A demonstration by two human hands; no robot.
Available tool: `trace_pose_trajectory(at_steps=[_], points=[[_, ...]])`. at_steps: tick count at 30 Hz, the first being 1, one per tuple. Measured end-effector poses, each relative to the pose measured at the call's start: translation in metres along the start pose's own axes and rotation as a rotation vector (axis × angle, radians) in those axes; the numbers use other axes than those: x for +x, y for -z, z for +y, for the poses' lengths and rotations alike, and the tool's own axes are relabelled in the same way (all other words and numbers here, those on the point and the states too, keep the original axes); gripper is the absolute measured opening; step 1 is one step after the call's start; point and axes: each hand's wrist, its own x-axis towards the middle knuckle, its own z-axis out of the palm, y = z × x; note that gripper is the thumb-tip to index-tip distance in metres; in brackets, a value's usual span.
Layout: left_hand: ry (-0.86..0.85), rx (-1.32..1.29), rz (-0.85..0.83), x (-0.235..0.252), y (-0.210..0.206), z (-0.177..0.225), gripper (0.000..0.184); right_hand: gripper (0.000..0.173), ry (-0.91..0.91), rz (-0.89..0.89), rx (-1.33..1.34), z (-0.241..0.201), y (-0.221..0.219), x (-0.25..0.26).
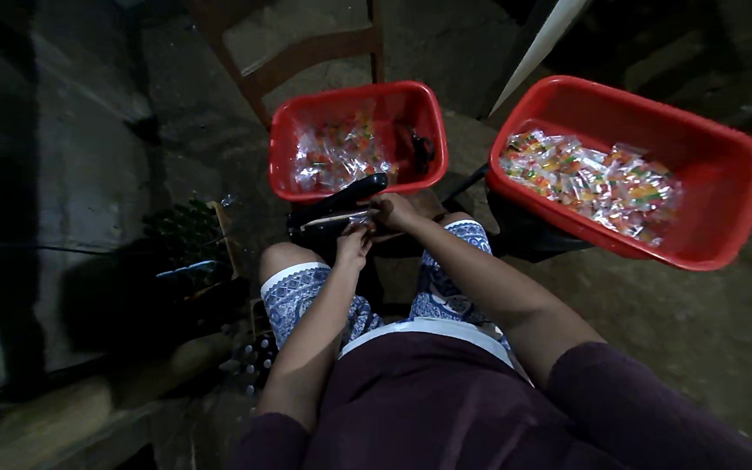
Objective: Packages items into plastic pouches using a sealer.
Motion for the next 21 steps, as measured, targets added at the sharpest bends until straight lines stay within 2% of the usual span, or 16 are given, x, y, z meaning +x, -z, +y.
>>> trace_pose_trajectory(at_steps=[3,10,15,21], points=[[-0.026,0.067,-0.002,0.004,0.001,-0.001,0.031,0.025,-0.001,0.055,-0.027,0.014,-0.015,0.013],[-0.035,0.101,0.024,0.003,-0.003,0.000,0.030,0.027,-0.059,0.132,-0.071,-0.003,-0.014,-0.001],[-0.011,-0.017,0.026,0.001,-0.007,0.000,0.024,0.027,-0.064,0.216,-0.103,-0.001,-0.020,-0.003],[0.001,-0.057,0.023,-0.001,-0.007,-0.004,0.023,0.027,-0.094,0.226,-0.137,-0.003,-0.019,-0.006]])
